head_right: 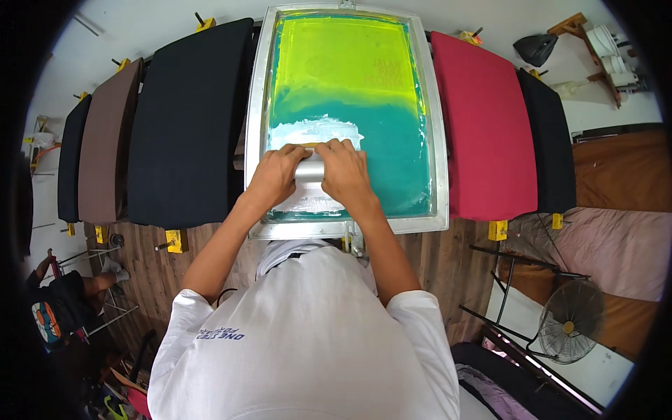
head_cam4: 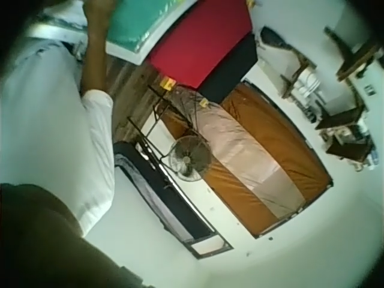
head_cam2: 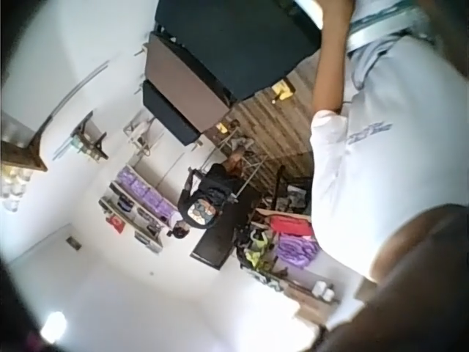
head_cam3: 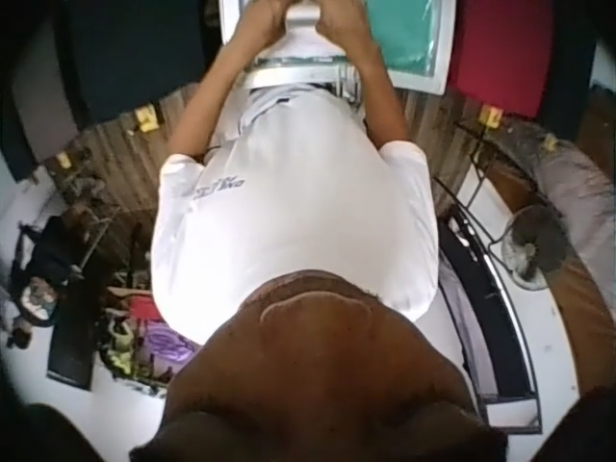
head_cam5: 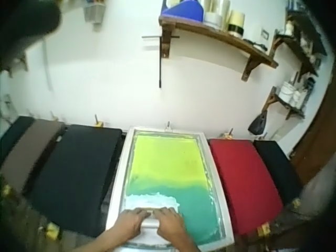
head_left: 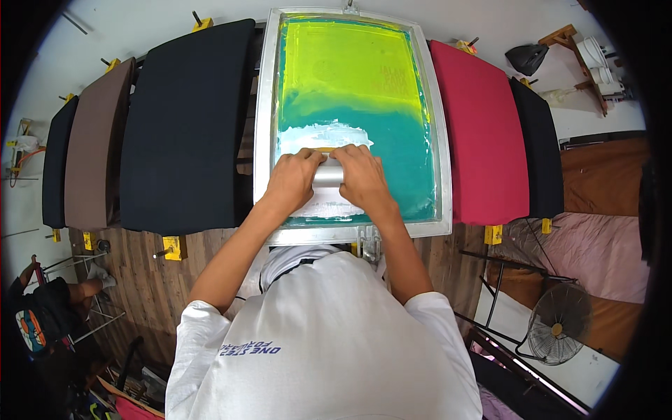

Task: Screen printing white ink onto a garment using a squeegee.

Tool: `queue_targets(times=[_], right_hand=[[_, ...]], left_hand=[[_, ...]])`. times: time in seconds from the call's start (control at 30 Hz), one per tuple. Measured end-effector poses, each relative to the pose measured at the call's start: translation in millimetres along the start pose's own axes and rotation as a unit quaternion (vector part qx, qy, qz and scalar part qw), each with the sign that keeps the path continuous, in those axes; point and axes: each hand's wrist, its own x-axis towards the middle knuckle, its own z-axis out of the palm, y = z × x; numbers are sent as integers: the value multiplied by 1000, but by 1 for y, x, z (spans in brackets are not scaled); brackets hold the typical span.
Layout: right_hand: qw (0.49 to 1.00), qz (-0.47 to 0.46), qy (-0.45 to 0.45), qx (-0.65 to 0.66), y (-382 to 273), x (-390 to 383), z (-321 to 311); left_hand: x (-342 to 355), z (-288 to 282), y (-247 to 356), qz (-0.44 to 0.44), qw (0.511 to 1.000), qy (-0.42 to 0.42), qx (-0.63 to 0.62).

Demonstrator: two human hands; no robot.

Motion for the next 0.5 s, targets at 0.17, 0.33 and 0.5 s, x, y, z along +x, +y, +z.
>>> queue_targets(times=[0.17, 0.33, 0.5], right_hand=[[997, 16, -71, -10, -3, 31, -22], [1000, 4, -28, -10, -3, 14, -10], [999, -17, 32, 5, -2, -5, 2]], left_hand=[[24, -26, -2, -31, 998, -39, -47], [12, -9, 3, -10, 998, 18, -62], [-4, 8, 11, 13, 995, 94, -13]])
